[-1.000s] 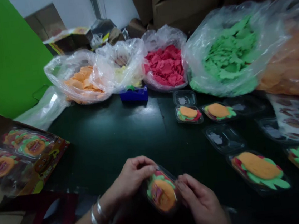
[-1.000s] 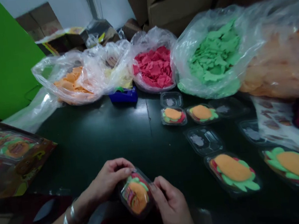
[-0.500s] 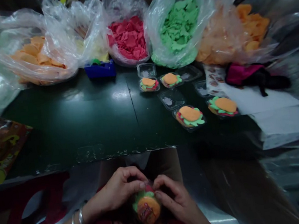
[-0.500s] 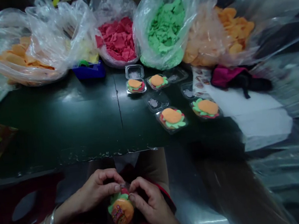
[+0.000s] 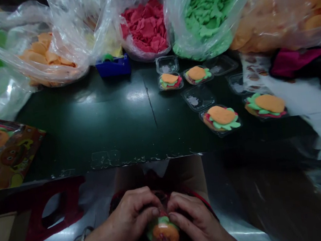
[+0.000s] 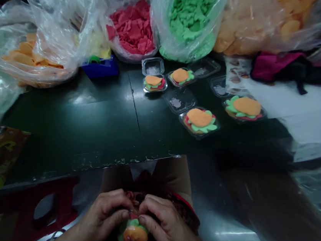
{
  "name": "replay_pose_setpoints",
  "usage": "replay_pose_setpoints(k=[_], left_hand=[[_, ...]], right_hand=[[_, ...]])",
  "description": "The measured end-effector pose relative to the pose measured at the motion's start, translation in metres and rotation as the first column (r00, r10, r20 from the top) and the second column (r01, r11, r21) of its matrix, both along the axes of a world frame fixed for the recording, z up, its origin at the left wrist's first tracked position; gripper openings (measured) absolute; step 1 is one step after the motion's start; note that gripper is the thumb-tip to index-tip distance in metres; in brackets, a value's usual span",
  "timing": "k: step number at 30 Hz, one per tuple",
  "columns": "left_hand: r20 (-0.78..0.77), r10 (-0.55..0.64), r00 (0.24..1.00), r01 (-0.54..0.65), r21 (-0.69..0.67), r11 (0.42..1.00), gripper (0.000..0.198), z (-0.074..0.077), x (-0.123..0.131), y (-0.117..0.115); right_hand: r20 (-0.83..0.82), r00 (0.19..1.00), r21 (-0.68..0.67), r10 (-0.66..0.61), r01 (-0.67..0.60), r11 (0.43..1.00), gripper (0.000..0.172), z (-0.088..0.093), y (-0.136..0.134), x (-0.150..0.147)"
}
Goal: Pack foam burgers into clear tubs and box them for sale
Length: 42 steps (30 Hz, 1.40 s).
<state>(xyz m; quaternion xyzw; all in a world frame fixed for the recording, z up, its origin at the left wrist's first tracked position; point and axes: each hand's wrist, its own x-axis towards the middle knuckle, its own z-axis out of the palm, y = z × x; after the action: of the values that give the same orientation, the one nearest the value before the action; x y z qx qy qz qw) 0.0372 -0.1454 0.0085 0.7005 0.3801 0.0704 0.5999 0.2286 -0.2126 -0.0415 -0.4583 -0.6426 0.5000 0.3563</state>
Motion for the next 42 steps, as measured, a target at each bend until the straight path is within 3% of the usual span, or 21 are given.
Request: replay_pose_setpoints(k=[5,12,15,17,20,23,28,33,36,39,42], left_hand=[[0.017,0.139,0.990,-0.139,-0.038,0.990,0.018,-0.008,-0.003,-0.002],[0.076,0.170,0.983,-0.161,-0.111,0.981,0.016,-0.008,0.003,-0.005],[-0.003,0.259,0.966,-0.248,-0.302,0.921,0.014,-0.016,0.003,-0.004],[-0.037,0.304,0.952,-0.293,-0.404,0.867,0.014,-0.022,0.001,-0.003],[-0.028,0.390,0.920,-0.364,-0.424,0.829,0.018,-0.027,-0.003,-0.002],[-0.015,0.477,0.879,-0.438,-0.423,0.793,0.021,-0.026,-0.010,-0.003],[-0.017,0.564,0.826,-0.515,-0.433,0.740,0.024,-0.025,-0.021,-0.003],[0.019,0.514,0.857,-0.461,-0.415,0.784,0.027,-0.026,-0.034,-0.004],[0.021,0.499,0.866,-0.437,-0.452,0.777,0.030,-0.026,-0.046,-0.007],[0.008,0.474,0.880,-0.402,-0.520,0.754,0.031,-0.021,-0.060,-0.008],[0.007,0.418,0.909,-0.354,-0.516,0.780,0.033,-0.012,-0.068,-0.008]], right_hand=[[0.052,0.999,-0.128,0.012,-0.005,0.992,0.012,0.011,0.017,-0.002],[0.062,0.998,-0.007,0.000,0.000,1.000,0.017,0.013,0.018,-0.006],[0.020,1.000,-0.175,0.005,-0.002,0.985,0.019,0.008,0.020,-0.008],[-0.024,1.000,-0.333,-0.009,0.000,0.943,0.023,0.004,0.022,-0.007],[-0.032,0.998,-0.434,-0.061,0.041,0.900,0.033,-0.002,0.019,-0.003],[0.014,0.999,-0.424,-0.039,0.042,0.905,0.045,-0.007,0.015,0.002],[0.008,0.996,-0.351,0.088,-0.080,0.933,0.051,-0.007,0.018,0.001],[-0.053,0.986,-0.252,0.156,-0.164,0.954,0.048,-0.008,0.030,-0.006],[-0.116,0.973,-0.229,0.198,-0.220,0.948,0.048,-0.008,0.037,-0.012],[-0.156,0.945,-0.179,0.288,-0.314,0.932,0.045,-0.004,0.047,-0.019],[-0.136,0.905,-0.153,0.402,-0.420,0.894,0.041,0.003,0.060,-0.024]])
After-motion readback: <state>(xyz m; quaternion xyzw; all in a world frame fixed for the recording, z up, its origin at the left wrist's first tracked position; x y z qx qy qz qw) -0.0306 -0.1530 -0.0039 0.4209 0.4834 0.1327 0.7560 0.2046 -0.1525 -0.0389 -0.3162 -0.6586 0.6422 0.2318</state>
